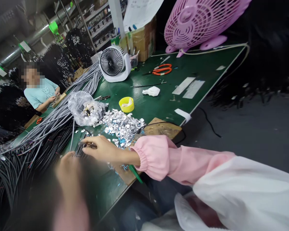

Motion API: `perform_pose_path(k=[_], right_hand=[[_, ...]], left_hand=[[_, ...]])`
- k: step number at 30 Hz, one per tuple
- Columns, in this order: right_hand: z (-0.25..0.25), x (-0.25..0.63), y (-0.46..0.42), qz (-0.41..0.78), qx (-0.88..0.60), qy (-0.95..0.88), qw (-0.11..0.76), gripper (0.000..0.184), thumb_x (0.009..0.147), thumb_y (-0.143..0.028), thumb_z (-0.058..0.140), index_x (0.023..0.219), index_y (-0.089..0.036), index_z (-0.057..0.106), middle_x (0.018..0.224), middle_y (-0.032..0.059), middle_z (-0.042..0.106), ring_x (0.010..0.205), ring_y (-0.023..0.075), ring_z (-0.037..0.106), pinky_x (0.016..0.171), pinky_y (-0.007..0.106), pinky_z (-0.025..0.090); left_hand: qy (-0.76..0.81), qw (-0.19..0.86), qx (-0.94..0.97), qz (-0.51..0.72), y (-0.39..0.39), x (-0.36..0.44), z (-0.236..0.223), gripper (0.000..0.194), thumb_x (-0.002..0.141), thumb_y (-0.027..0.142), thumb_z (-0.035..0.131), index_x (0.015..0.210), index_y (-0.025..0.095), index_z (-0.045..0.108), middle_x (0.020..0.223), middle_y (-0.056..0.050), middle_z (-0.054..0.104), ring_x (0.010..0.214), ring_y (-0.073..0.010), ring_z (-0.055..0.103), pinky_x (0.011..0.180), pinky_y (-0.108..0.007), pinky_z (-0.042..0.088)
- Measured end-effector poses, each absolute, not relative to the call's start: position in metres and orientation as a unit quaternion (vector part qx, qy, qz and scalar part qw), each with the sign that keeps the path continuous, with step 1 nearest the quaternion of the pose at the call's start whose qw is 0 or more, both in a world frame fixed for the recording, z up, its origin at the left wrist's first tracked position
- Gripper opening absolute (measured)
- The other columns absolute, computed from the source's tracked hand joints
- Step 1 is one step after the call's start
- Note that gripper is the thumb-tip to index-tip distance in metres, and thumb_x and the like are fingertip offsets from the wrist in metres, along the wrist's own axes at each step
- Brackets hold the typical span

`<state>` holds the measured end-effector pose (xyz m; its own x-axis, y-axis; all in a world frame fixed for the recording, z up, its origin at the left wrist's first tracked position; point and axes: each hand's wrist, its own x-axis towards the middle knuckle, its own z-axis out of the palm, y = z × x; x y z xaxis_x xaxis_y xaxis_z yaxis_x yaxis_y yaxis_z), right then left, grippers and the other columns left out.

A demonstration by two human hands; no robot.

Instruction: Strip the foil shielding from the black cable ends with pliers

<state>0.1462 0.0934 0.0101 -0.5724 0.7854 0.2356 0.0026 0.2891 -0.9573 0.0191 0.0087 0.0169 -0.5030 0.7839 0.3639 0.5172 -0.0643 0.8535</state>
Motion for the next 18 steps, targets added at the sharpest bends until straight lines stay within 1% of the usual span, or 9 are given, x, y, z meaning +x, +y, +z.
perform_pose_path(k=[1, 3, 5, 9, 12, 18], right_hand=[[0.0125, 0.1474, 0.0931, 0.519, -0.279, -0.717, 0.373, 0.032, 0.079, -0.027, 0.053, 0.108, -0.015, 0.062, 0.083, 0.003, 0.065, 0.07, 0.013, 0.055, 0.064, 0.025, 0.042], [0.0164, 0.1493, 0.0921, 0.501, -0.271, -0.73, 0.377, 0.035, 0.081, -0.031, 0.053, 0.112, -0.017, 0.061, 0.097, 0.0058, 0.066, 0.082, 0.016, 0.058, 0.073, 0.028, 0.044], [0.0183, 0.1503, 0.0909, 0.484, -0.256, -0.748, 0.375, 0.031, 0.084, -0.031, 0.05, 0.108, -0.016, 0.063, 0.1, 0.0073, 0.066, 0.085, 0.0166, 0.058, 0.076, 0.029, 0.043], [0.0166, 0.1498, 0.0894, 0.472, -0.232, -0.769, 0.364, 0.026, 0.085, -0.029, 0.051, 0.098, -0.015, 0.068, 0.083, 0.0061, 0.066, 0.069, 0.0127, 0.056, 0.066, 0.024, 0.042], [0.0136, 0.149, 0.0895, 0.475, -0.218, -0.767, 0.372, 0.026, 0.085, -0.029, 0.051, 0.094, -0.015, 0.071, 0.073, 0.0038, 0.064, 0.062, 0.0103, 0.052, 0.06, 0.022, 0.039], [0.0097, 0.1491, 0.0905, 0.474, -0.195, -0.768, 0.383, 0.027, 0.085, -0.029, 0.05, 0.091, -0.014, 0.071, 0.067, 0.0024, 0.061, 0.056, 0.0081, 0.045, 0.058, 0.022, 0.036]], left_hand=[[0.673, 0.121, 0.479, 0.551, 0.0086, 0.019, 0.0178, 0.021, 0.073, 0.033, 0.058, 0.082, 0.015, 0.062, 0.049, 0.004, 0.049, 0.038, -0.0074, 0.043, 0.035, -0.019, 0.034], [0.669, 0.113, 0.482, 0.555, 0.0079, 0.0185, 0.0191, 0.02, 0.073, 0.033, 0.058, 0.073, 0.013, 0.063, 0.049, 0.003, 0.049, 0.038, -0.0074, 0.043, 0.036, -0.02, 0.035], [0.661, 0.099, 0.492, 0.558, 0.0067, 0.0178, 0.0192, 0.019, 0.073, 0.031, 0.059, 0.067, 0.014, 0.062, 0.052, 0.003, 0.05, 0.041, -0.0075, 0.045, 0.039, -0.02, 0.037], [0.651, 0.069, 0.504, 0.564, 0.0051, 0.0163, 0.0165, 0.015, 0.07, 0.03, 0.061, 0.065, 0.016, 0.061, 0.056, 0.003, 0.052, 0.046, -0.0085, 0.048, 0.044, -0.021, 0.04], [0.653, 0.056, 0.504, 0.563, 0.0051, 0.0157, 0.0151, 0.014, 0.069, 0.03, 0.062, 0.064, 0.017, 0.06, 0.057, 0.003, 0.052, 0.048, -0.0093, 0.049, 0.044, -0.021, 0.04], [0.662, 0.047, 0.509, 0.549, 0.0047, 0.0164, 0.0165, 0.017, 0.07, 0.033, 0.061, 0.064, 0.017, 0.059, 0.057, 0.002, 0.052, 0.048, -0.0094, 0.048, 0.042, -0.021, 0.037]])
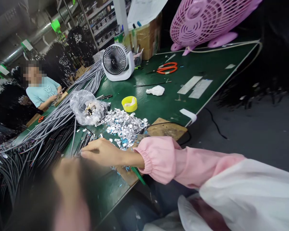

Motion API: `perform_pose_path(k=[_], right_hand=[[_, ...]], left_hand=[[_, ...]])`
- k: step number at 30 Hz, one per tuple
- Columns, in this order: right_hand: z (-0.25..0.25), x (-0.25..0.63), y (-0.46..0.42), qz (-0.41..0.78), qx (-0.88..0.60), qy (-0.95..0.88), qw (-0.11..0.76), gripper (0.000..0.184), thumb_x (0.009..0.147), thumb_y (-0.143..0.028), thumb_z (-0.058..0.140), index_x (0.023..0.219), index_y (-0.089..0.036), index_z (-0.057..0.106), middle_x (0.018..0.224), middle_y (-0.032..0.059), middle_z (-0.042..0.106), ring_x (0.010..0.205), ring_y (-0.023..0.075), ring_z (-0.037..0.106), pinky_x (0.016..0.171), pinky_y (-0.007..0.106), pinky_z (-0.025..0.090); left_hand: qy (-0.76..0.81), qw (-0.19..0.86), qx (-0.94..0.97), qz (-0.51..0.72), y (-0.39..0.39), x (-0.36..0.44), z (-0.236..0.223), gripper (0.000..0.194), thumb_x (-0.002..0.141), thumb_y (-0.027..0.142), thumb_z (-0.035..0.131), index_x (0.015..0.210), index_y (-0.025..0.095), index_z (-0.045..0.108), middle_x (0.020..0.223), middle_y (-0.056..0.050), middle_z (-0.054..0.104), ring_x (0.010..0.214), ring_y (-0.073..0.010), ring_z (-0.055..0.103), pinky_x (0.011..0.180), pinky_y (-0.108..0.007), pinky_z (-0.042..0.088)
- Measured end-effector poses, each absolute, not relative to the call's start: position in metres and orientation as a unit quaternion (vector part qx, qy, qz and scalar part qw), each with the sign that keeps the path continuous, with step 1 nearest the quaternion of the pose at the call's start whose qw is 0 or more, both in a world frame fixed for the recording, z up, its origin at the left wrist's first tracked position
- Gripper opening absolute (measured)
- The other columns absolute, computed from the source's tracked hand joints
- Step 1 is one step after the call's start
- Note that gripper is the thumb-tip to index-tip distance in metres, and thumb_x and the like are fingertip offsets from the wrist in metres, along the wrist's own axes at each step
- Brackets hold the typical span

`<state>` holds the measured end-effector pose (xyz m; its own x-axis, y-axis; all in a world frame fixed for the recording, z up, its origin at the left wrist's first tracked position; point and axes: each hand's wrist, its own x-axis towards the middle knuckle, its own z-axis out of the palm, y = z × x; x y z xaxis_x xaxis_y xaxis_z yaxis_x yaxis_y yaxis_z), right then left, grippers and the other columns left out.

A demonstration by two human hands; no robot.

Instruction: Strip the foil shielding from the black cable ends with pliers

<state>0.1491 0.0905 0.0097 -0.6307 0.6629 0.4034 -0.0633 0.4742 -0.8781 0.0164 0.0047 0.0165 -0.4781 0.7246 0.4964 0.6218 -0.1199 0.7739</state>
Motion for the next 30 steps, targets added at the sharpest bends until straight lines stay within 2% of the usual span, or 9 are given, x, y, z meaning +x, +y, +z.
perform_pose_path(k=[12, 20, 27, 30], right_hand=[[0.01, 0.149, 0.089, 0.471, -0.197, -0.768, 0.387, 0.025, 0.084, -0.027, 0.051, 0.09, -0.013, 0.072, 0.066, 0.0026, 0.062, 0.055, 0.0082, 0.047, 0.06, 0.022, 0.037], [0.012, 0.148, 0.087, 0.434, -0.231, -0.774, 0.399, 0.024, 0.083, -0.026, 0.053, 0.088, -0.013, 0.072, 0.068, 0.0041, 0.064, 0.057, 0.0089, 0.05, 0.055, 0.021, 0.036], [0.009, 0.145, 0.088, 0.563, -0.195, -0.715, 0.366, 0.029, 0.084, -0.029, 0.049, 0.083, -0.011, 0.072, 0.072, 0.0036, 0.066, 0.061, 0.0111, 0.053, 0.055, 0.021, 0.04], [0.007, 0.144, 0.088, 0.576, -0.187, -0.709, 0.361, 0.032, 0.084, -0.031, 0.047, 0.08, -0.012, 0.072, 0.07, 0.003, 0.066, 0.06, 0.0112, 0.053, 0.054, 0.021, 0.04]], left_hand=[[0.662, 0.045, 0.52, 0.537, 0.006, 0.019, 0.019, 0.017, 0.071, 0.031, 0.059, 0.062, 0.017, 0.058, 0.056, 0.003, 0.052, 0.046, -0.0091, 0.048, 0.041, -0.02, 0.038], [0.649, 0.065, 0.532, 0.54, 0.005, 0.019, 0.017, 0.014, 0.073, 0.029, 0.06, 0.065, 0.017, 0.059, 0.058, 0.002, 0.054, 0.049, -0.0099, 0.052, 0.044, -0.02, 0.04], [0.643, 0.069, 0.549, 0.53, 0.002, 0.014, 0.009, 0.016, 0.078, 0.032, 0.058, 0.078, 0.017, 0.063, 0.067, -0.002, 0.058, 0.058, -0.0128, 0.058, 0.052, -0.022, 0.046], [0.643, 0.062, 0.556, 0.524, 0.002, 0.013, 0.008, 0.016, 0.079, 0.031, 0.058, 0.082, 0.017, 0.064, 0.07, -0.003, 0.059, 0.06, -0.0132, 0.059, 0.053, -0.023, 0.047]])
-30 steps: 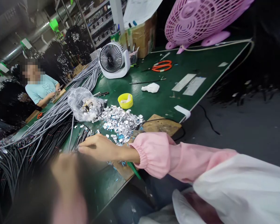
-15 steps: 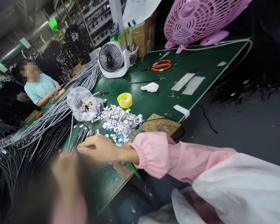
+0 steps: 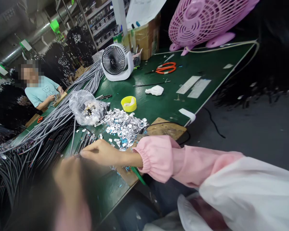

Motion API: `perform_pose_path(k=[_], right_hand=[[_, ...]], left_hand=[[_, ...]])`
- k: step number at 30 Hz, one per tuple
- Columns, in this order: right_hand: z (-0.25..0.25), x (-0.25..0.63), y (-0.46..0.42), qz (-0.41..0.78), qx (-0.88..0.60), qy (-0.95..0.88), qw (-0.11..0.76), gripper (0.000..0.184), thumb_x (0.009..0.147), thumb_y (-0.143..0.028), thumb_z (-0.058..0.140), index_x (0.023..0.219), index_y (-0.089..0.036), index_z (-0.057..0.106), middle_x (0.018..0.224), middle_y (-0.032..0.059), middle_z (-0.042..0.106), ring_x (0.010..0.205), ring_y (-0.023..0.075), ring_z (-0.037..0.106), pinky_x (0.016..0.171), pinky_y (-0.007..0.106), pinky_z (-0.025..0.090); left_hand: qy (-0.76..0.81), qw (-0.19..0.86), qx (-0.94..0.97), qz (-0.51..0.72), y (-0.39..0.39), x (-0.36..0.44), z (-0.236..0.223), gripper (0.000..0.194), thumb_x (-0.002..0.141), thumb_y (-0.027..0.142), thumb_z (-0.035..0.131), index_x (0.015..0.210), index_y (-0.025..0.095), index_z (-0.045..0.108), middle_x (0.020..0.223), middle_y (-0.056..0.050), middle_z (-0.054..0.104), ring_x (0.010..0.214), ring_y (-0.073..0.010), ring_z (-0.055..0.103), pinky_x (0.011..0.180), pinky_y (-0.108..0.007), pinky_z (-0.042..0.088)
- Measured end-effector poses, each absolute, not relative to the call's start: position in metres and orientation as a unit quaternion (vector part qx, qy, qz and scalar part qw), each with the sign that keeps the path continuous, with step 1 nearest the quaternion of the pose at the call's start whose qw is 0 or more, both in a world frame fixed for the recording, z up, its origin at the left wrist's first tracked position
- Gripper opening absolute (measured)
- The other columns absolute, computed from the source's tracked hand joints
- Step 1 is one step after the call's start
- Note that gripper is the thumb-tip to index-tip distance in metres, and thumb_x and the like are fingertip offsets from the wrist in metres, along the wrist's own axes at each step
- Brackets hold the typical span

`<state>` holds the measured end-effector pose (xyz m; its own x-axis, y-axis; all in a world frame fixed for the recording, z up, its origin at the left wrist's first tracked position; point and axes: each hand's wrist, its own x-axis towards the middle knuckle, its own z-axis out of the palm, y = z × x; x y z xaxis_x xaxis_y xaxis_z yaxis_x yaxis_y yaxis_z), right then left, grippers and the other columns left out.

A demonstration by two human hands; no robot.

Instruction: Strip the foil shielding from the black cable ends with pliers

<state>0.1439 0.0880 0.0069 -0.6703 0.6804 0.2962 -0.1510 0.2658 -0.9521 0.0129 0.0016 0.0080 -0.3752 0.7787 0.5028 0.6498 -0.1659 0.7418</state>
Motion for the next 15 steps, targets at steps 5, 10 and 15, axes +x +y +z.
perform_pose_path(k=[5, 10, 15], right_hand=[[0.01, 0.145, 0.087, 0.497, -0.233, -0.735, 0.398, 0.024, 0.082, -0.025, 0.052, 0.086, -0.012, 0.072, 0.072, 0.0033, 0.067, 0.059, 0.0091, 0.053, 0.054, 0.02, 0.038], [0.012, 0.146, 0.085, 0.426, -0.268, -0.762, 0.407, 0.022, 0.083, -0.025, 0.053, 0.085, -0.016, 0.073, 0.071, 0.0036, 0.068, 0.057, 0.0085, 0.054, 0.054, 0.019, 0.038], [0.009, 0.147, 0.083, 0.341, -0.266, -0.791, 0.433, 0.024, 0.084, -0.027, 0.052, 0.084, -0.016, 0.073, 0.071, 0.0053, 0.068, 0.06, 0.0108, 0.057, 0.057, 0.021, 0.039]], left_hand=[[0.65, 0.033, 0.563, 0.508, 0.002, 0.016, 0.007, 0.017, 0.08, 0.031, 0.057, 0.086, 0.017, 0.065, 0.074, -0.004, 0.062, 0.065, -0.0141, 0.06, 0.056, -0.023, 0.048], [0.667, -0.03, 0.55, 0.501, 0.002, 0.018, 0.001, 0.014, 0.078, 0.029, 0.06, 0.083, 0.017, 0.063, 0.071, -0.003, 0.062, 0.062, -0.0131, 0.059, 0.057, -0.024, 0.046], [0.668, -0.065, 0.566, 0.479, -0.001, 0.014, -0.002, 0.013, 0.082, 0.026, 0.055, 0.075, 0.017, 0.063, 0.056, 0.001, 0.058, 0.05, -0.0108, 0.055, 0.055, -0.023, 0.043]])
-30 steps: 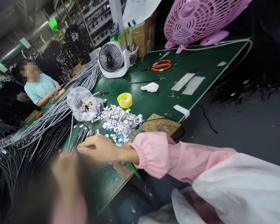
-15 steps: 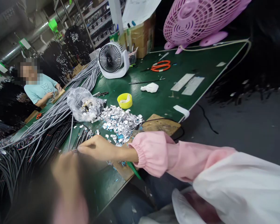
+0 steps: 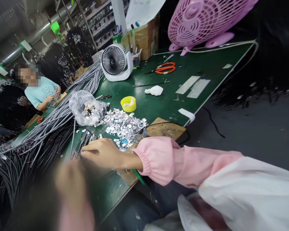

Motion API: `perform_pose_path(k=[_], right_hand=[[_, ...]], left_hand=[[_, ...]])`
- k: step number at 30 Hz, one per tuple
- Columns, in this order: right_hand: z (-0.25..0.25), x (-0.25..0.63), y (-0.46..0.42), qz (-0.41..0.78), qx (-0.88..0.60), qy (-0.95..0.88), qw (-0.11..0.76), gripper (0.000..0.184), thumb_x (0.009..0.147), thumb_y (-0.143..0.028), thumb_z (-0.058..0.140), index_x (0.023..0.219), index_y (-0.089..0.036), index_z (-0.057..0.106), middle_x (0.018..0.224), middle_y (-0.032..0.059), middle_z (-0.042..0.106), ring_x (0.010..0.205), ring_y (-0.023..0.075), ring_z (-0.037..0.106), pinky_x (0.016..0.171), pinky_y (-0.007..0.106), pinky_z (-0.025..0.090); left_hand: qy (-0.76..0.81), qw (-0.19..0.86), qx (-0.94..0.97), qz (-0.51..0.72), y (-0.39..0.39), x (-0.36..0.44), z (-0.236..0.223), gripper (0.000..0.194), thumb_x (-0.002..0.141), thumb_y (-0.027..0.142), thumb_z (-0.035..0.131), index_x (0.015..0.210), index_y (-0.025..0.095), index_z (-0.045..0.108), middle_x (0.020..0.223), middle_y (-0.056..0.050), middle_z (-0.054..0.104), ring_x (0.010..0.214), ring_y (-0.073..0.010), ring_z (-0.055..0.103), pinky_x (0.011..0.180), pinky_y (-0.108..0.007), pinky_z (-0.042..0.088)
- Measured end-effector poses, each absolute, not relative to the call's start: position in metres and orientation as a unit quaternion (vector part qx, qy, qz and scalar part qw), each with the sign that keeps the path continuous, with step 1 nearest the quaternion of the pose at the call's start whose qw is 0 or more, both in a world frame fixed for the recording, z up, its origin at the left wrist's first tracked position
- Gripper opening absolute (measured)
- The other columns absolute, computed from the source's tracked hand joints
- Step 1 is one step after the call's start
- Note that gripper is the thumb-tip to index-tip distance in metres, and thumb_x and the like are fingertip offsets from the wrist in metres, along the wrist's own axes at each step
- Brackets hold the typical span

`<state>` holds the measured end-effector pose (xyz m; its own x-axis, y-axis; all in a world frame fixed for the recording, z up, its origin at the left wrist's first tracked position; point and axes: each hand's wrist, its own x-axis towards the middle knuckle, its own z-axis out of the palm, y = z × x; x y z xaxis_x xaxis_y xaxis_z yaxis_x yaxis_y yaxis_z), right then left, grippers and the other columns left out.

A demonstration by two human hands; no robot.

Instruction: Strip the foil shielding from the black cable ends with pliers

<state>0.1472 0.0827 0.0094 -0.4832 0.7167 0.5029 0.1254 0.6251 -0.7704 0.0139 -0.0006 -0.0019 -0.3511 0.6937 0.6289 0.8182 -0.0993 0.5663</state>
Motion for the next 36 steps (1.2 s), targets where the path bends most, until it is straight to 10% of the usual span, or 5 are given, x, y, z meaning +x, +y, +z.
perform_pose_path(k=[36], right_hand=[[0.014, 0.148, 0.084, 0.45, -0.237, -0.753, 0.418, 0.022, 0.082, -0.023, 0.054, 0.085, -0.013, 0.073, 0.071, 0.0041, 0.068, 0.055, 0.0081, 0.053, 0.055, 0.02, 0.038]], left_hand=[[-0.665, 0.121, -0.563, -0.475, -0.005, 0.015, -0.005, 0.013, 0.078, 0.03, 0.062, 0.08, 0.019, 0.065, 0.069, -0.006, 0.066, 0.059, -0.0161, 0.06, 0.06, -0.028, 0.046]])
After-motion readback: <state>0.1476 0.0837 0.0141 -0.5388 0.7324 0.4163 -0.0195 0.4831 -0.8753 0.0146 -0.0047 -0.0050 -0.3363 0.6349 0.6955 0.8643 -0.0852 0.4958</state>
